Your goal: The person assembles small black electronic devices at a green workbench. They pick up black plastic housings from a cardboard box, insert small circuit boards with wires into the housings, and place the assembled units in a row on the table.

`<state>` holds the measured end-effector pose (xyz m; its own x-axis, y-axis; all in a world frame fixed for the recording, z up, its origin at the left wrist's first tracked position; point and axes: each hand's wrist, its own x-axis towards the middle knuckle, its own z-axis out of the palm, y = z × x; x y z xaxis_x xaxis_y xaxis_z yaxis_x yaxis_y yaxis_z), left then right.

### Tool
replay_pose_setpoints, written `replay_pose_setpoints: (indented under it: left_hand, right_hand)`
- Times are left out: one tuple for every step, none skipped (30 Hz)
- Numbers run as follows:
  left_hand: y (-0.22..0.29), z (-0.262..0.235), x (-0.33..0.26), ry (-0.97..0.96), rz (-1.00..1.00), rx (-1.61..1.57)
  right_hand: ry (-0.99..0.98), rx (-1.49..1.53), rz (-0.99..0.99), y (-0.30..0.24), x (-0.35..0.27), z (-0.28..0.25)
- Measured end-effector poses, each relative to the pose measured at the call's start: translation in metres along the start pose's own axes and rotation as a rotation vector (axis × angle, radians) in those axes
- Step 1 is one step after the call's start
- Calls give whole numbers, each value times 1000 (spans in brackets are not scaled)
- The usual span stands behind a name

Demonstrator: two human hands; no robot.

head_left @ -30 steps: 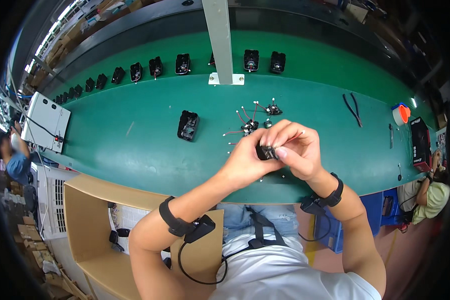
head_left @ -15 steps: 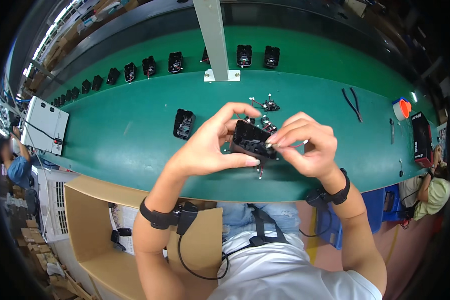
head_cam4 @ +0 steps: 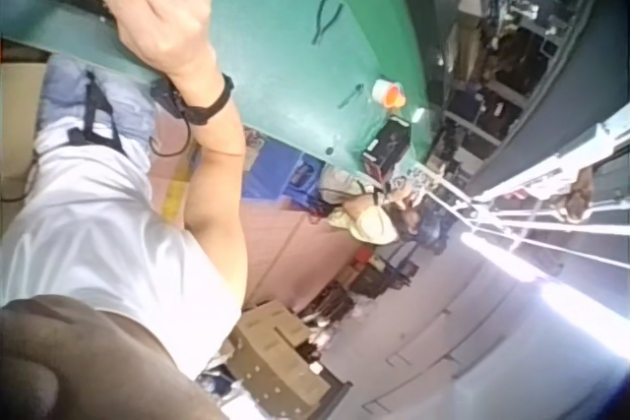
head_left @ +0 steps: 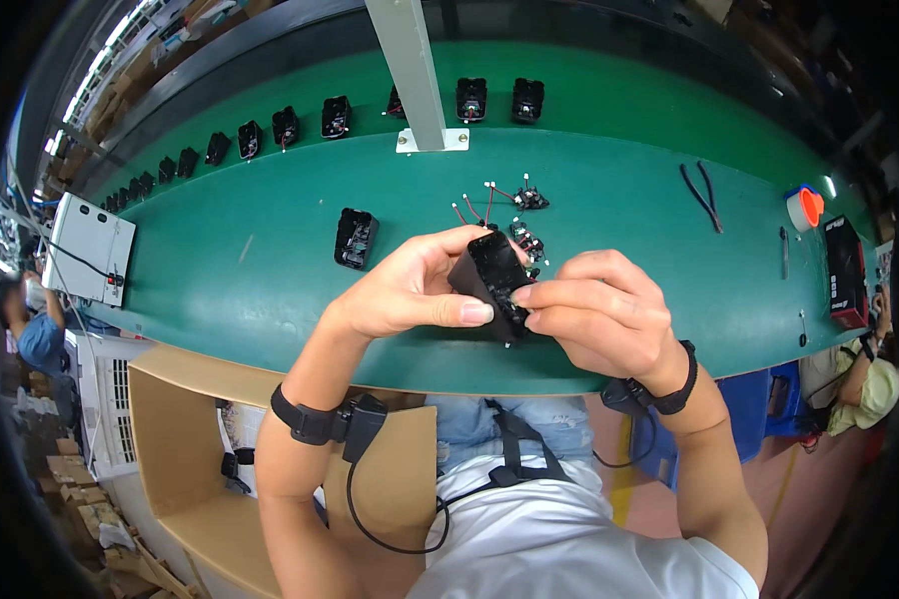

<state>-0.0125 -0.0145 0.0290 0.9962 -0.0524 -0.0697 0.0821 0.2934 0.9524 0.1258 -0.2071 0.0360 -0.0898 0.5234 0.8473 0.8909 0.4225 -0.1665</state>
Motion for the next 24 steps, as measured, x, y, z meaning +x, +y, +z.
replay_pose_setpoints:
  left_hand:
    - [-1,2,1,5,5,9]
    - [0,3,2,21,23,51]
    - [-1,2,2,35,28,55]
    - [-3,0,2,50,34,60]
    - [-4,-1,1,65,40,64]
    - [-5,1,2,64,48,56]
    - [-6,2,3,63,56,48]
    - [-6,3,4,62,64,40]
    - [-6,4,5,79,76,12]
    - [-7,7,7,96,88,-15]
    - [-7,8,8,112,100,-43]
    - [-10,6,6,134,121,-69]
    - [-10,5,5,149,102,-80]
    - [-9,4,4,164,85,-91]
    - [-9,4,4,179,73,-109]
    - [-9,11,6,196,88,-64]
    - [-7,13,8,180,48,-61]
    - [-6,14,10,166,8,-61]
    - [-7,15,12,151,-32,-60]
    - [-14,17,16,189,-1,-15]
    - [-13,18,16,177,-34,-45]
    - [-11,20,15,164,-67,-74]
    - [-10,21,15,151,-99,-104]
    - [-14,23,16,251,-78,88]
  right_hand:
    - [-7,-11,-3,0,-1,1]
    - [-14,-22,-6,0,-2,3]
    - [-24,-33,-15,1,-2,3]
    - [-23,-24,-2,2,-2,4]
    - [-21,-15,11,4,-3,5]
    - [-28,-5,20,5,-4,4]
    - [-26,94,150,5,-3,4]
    - [-22,193,281,4,-1,3]
    - [-14,293,416,3,-1,4]
    - [-62,350,475,6,-3,2]
    - [-60,347,466,7,-3,1]
    - [-55,346,455,8,0,1]
    - [-50,345,442,8,2,1]
    - [-75,421,493,5,7,-3]
    - [-96,414,499,8,5,-4]
    - [-117,407,504,12,2,-4]
    - [-139,401,509,17,-1,-4]
    - [-145,519,571,22,-5,-6]
    - [-179,530,533,31,-11,-8]
    - [-164,661,600,35,-12,-7]
    - [-143,792,672,36,-14,-5]
    - [-111,970,851,36,-15,-4]
    - [-74,1146,1029,35,-17,-3]
    - [-29,1257,1084,35,-17,-1]
